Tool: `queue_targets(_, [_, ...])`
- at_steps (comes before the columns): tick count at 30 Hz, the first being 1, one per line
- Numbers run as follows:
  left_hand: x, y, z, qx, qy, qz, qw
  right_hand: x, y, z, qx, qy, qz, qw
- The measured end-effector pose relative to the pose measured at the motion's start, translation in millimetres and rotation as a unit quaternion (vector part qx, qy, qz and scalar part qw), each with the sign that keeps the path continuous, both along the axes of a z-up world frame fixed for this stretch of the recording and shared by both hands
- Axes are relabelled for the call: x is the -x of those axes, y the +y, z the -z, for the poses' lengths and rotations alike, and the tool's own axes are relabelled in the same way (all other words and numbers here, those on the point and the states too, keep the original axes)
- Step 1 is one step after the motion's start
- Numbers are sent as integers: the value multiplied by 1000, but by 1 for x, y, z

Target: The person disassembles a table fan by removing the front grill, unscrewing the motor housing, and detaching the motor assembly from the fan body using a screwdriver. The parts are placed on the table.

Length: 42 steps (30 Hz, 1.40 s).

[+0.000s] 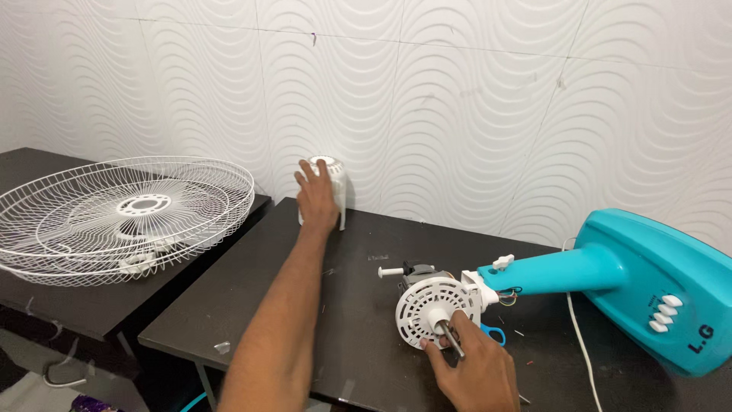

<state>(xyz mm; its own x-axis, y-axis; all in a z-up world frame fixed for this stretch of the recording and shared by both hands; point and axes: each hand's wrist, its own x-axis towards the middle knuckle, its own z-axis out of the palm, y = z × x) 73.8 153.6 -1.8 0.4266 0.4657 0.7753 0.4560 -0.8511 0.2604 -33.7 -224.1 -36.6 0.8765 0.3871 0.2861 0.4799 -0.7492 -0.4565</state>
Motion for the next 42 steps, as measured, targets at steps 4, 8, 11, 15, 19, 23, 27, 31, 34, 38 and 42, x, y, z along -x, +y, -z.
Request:
queue_targets(4, [18,25,-15,85,40,40,995,-8,-2,5,8,-11,-26,1000])
queue_targets(8, [37,26,-29,242,-40,126,961,-6,-1,11,-58,-68,-32,995])
queue_targets(11, [38,23,-32,214,-33,100,971,-10,1,12,12,9,15,1000])
queue_targets(15, [26,36,-23,118,-8,59,991,-19,1,15,16,-17,-4,1000])
queue_targets(19, [22,64,-15,166,18,78,983,-22,1,16,45,23,10,999])
queue_targets(23, [27,77,-9,178,9,110,978,-21,1,13,40,40,11,998])
queue_targets(27, [41,71,-10,212,21,133,968,-15,3,9,22,10,14,1000])
queue_targets(31, [50,45,-9,117,-83,96,985,-7,3,6,-15,-63,-7,998])
queue_targets(34, [55,4,-2,99,-167,136,971,-3,2,4,-18,-57,-8,998])
queue_targets(38, [79,-79,20,112,-173,304,930,3,-2,-6,-8,6,53,999])
queue_targets(42, [106,-154,34,245,-126,456,846,5,-7,-13,-55,-12,59,997])
